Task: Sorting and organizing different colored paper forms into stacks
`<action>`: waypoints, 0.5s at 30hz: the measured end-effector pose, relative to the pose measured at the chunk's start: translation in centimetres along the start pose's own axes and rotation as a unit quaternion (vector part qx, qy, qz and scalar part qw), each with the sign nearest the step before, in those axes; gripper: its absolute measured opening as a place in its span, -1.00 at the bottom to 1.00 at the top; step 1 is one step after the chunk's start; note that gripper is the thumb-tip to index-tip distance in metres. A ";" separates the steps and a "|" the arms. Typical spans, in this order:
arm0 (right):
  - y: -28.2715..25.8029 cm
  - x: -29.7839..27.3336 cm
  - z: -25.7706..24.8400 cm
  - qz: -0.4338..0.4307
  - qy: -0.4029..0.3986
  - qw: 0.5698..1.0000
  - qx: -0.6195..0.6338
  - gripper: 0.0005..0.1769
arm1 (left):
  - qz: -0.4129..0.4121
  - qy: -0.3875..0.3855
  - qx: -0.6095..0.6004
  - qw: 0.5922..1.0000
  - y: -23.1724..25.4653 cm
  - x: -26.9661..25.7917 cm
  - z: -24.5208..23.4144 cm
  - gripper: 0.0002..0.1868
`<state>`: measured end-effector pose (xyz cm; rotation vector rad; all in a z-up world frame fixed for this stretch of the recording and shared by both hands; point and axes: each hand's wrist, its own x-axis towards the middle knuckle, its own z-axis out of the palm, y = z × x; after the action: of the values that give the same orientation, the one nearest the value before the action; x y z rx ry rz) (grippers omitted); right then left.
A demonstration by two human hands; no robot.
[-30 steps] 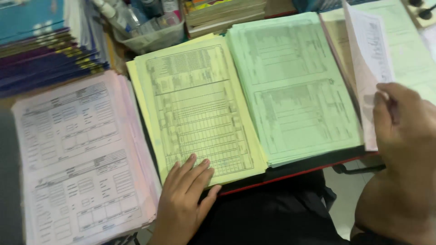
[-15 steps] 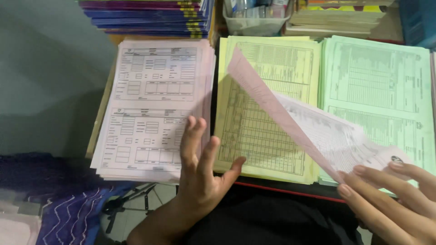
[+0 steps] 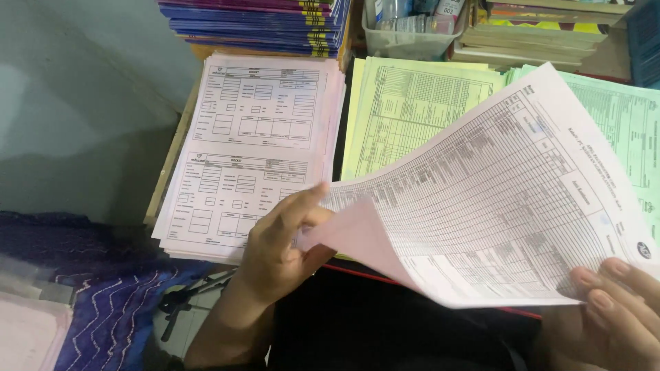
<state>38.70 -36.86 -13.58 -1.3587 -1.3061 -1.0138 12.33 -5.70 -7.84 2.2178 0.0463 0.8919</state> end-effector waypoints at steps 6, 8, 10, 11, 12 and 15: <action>-1.4 3.2 1.7 0.039 -0.082 0.995 -0.037 -0.63 | 0.126 0.052 0.016 0.990 1.7 0.2 -1.9 -0.73; -2.0 3.3 2.7 0.050 -0.096 0.994 -0.027 -0.75 | 0.122 0.057 0.060 0.989 4.4 0.9 -3.9 -0.82; -2.3 3.1 3.4 0.061 -0.111 0.992 -0.020 -0.75 | 0.118 0.061 0.102 0.986 5.8 0.8 -5.5 -0.86; -2.3 2.9 3.5 0.061 -0.131 0.989 -0.009 -0.71 | 0.116 0.089 0.155 0.977 5.9 0.4 -6.0 -0.91; -2.3 2.7 3.7 0.062 -0.151 0.987 0.001 -0.66 | 0.114 0.115 0.206 0.965 5.9 0.0 -6.6 -0.85; -3.2 3.6 4.4 0.071 -0.187 0.980 0.016 -0.82 | 0.102 0.136 0.315 0.934 6.5 0.3 -7.6 -0.84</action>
<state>35.60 -31.95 -10.67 -1.6474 -1.4647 -0.6570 6.42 -5.63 0.29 2.6968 0.2699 1.4559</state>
